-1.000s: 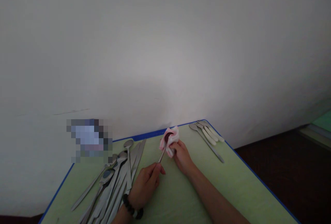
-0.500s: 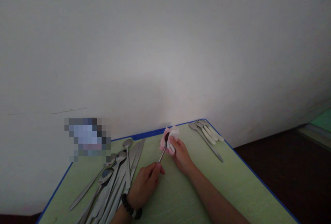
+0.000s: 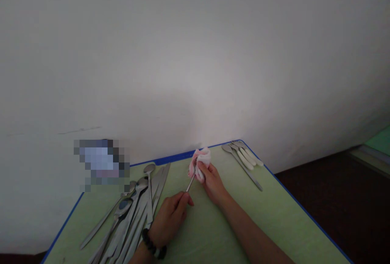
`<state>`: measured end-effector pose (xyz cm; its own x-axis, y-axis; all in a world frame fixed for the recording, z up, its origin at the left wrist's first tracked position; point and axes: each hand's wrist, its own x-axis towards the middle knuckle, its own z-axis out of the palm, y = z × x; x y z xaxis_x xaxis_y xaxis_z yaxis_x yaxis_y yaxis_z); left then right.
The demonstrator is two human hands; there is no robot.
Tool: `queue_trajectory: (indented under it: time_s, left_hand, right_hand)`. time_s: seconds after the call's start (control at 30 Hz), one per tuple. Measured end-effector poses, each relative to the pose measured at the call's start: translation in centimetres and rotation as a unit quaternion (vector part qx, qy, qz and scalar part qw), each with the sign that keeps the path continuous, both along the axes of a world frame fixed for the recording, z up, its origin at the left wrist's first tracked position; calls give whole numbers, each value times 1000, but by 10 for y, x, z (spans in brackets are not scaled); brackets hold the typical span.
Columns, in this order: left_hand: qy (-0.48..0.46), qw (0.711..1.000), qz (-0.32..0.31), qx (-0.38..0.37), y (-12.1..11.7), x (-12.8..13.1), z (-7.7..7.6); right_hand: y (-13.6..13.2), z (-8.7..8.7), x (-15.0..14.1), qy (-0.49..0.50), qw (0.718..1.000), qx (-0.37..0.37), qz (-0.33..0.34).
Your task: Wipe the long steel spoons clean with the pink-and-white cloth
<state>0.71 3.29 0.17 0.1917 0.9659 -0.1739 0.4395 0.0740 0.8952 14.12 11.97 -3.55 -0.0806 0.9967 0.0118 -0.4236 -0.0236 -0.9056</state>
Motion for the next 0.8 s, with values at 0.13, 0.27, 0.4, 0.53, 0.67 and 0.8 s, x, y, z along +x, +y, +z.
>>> queue_trajectory:
  time_s: [0.13,0.27,0.4,0.53,0.67,0.8]
  left_hand:
    - [2,1000,-4,1,-1,0,1]
    - [2,1000,-2,-2,-1,0,0]
    - [-4,1000,2,-6,1,0,-1]
    - [1,1000,-1,-2,0,1,-1]
    - [-2,1000,3,-7,-1,0,-2]
    - [-4,1000,-1,-5,0,0,-3]
  right_hand:
    - [-1,3,0,7,1000,-11,4]
    - [-2,3,0,4,1000,-16,1]
    - [-1,2,1,-2,1000,-14,-2]
    - [-1,1,1,-9,1000,-8,1]
    - [-1,2,1,-8,1000,-5,4]
    - [-1,2,1,-8,1000,-13,-3]
